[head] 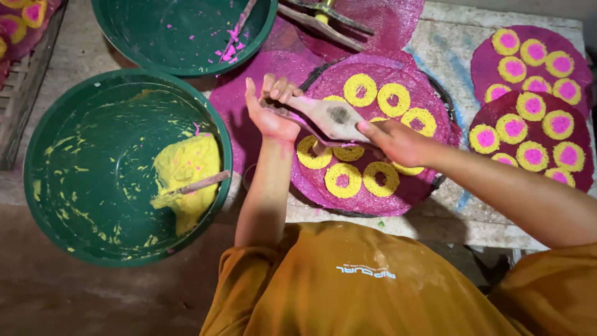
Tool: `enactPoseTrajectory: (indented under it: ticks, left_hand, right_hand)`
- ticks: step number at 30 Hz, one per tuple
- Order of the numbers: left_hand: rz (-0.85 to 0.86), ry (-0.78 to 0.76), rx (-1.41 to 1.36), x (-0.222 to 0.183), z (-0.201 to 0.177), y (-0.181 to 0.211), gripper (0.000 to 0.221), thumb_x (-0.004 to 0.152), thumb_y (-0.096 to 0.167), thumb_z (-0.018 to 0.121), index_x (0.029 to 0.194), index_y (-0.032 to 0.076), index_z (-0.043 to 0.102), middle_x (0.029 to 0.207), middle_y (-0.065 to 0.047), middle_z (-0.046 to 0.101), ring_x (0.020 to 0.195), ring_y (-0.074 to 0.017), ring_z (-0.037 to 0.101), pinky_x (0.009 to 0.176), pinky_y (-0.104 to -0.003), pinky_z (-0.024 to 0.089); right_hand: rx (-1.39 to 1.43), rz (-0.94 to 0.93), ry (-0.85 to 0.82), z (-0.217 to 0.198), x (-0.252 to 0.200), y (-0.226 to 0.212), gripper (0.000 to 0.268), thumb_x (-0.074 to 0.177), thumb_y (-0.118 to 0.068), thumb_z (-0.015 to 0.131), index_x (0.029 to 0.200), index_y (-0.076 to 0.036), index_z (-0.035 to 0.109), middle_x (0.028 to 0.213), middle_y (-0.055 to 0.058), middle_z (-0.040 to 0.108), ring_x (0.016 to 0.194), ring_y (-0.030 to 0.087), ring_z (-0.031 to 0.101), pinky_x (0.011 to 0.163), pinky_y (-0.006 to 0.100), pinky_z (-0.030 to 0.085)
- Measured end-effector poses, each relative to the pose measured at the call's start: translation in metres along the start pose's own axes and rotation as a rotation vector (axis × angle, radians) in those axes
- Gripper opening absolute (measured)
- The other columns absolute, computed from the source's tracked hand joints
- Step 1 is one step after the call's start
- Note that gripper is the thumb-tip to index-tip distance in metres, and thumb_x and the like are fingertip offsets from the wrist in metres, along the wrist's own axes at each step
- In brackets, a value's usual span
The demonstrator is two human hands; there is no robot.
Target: The person uses a manual pastry press to extrude yellow dough into ring shapes on a pink glittery mat, then fills the centers with pink dough. The finished pastries are arranged on a nearby tray.
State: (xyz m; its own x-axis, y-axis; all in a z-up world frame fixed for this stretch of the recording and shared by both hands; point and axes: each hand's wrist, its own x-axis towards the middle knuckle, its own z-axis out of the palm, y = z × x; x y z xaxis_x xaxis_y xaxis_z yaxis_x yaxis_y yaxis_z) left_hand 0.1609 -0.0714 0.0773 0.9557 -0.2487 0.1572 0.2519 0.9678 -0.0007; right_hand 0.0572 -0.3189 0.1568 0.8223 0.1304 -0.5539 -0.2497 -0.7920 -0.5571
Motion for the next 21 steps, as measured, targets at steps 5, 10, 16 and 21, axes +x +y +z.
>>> enactPoseTrajectory:
  ticks: [5, 10, 16, 21]
  left_hand:
    - [0.026, 0.025, 0.09, 0.0, -0.022, 0.012, 0.046, 0.102, 0.056, 0.049, 0.076, 0.017, 0.045, 0.067, 0.006, 0.04, 0.065, -0.0121, 0.043, 0.075, -0.033, 0.042]
    - [0.046, 0.147, 0.07, -0.001, -0.03, 0.007, 0.047, 0.1, 0.056, 0.046, 0.074, 0.018, 0.045, 0.064, 0.005, 0.04, 0.06, -0.0127, 0.042, 0.071, -0.033, 0.041]
    - [0.043, 0.048, 0.099, -0.002, -0.006, 0.009, 0.047, 0.102, 0.055, 0.046, 0.076, 0.016, 0.046, 0.064, 0.004, 0.042, 0.061, -0.0129, 0.042, 0.068, -0.033, 0.039]
    - [-0.004, 0.048, 0.131, -0.007, 0.015, -0.009, 0.043, 0.1, 0.051, 0.044, 0.077, 0.015, 0.045, 0.068, 0.002, 0.043, 0.066, -0.0152, 0.043, 0.074, -0.036, 0.041]
  right_hand:
    - [-0.01, -0.237, 0.121, 0.025, 0.007, -0.009, 0.076, 0.101, -0.064, 0.031, 0.116, 0.001, 0.067, 0.08, 0.018, 0.069, 0.077, 0.03, 0.069, 0.075, 0.047, 0.052]
    - [-0.104, -0.02, -0.005, 0.019, 0.011, -0.003, 0.075, 0.105, -0.059, 0.029, 0.112, 0.002, 0.072, 0.079, 0.027, 0.069, 0.078, 0.037, 0.072, 0.078, 0.05, 0.054]
    - [0.045, -0.289, 0.171, 0.036, 0.021, 0.007, 0.07, 0.101, -0.058, 0.031, 0.118, 0.0, 0.065, 0.071, 0.016, 0.065, 0.068, 0.028, 0.065, 0.068, 0.047, 0.05]
    - [0.101, -0.085, -0.036, 0.011, 0.0, 0.03, 0.075, 0.104, -0.061, 0.024, 0.087, -0.002, 0.068, 0.064, 0.011, 0.057, 0.059, 0.022, 0.059, 0.058, 0.041, 0.055]
